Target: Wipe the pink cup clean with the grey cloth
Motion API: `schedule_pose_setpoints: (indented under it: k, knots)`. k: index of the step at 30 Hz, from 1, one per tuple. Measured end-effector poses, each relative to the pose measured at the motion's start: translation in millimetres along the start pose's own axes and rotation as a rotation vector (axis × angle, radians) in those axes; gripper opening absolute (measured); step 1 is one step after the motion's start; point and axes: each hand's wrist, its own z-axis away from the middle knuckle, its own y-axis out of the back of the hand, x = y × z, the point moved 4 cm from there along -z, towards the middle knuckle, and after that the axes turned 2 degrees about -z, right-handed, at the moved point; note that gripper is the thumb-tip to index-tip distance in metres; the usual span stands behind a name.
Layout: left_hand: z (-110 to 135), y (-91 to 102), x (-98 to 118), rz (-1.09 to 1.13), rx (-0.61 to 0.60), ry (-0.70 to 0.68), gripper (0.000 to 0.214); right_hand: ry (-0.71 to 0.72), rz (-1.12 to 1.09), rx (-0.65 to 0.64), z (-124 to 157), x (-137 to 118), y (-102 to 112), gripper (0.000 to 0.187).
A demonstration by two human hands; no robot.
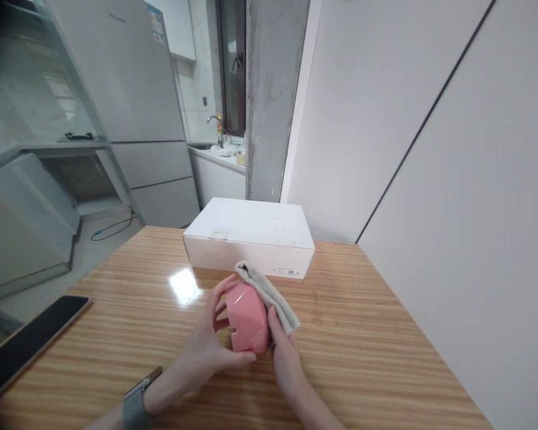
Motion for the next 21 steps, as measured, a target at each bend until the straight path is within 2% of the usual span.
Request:
schedule_pose_setpoints:
  k: [4,10,16,21]
  knots:
    - [0,0.4,3,-0.035,-0.036,-0.012,0.097,-0.011,0.008,0.005,2,1,3,0.048]
    - [-6,1.7,-10,0.217,-0.032,0.195,0.108,0.011,0.039,-0.006,3,3,6,0.045]
    - [-12,7.2,-25,0.329,-0.037,0.212,0.101,0.109,0.079,-0.15,7,-4,-3,0.034]
    - [-10,6.8,-33,0.404,-0.065,0.336,0.085,0.19,0.203,-0.111,8,1,5,0.043]
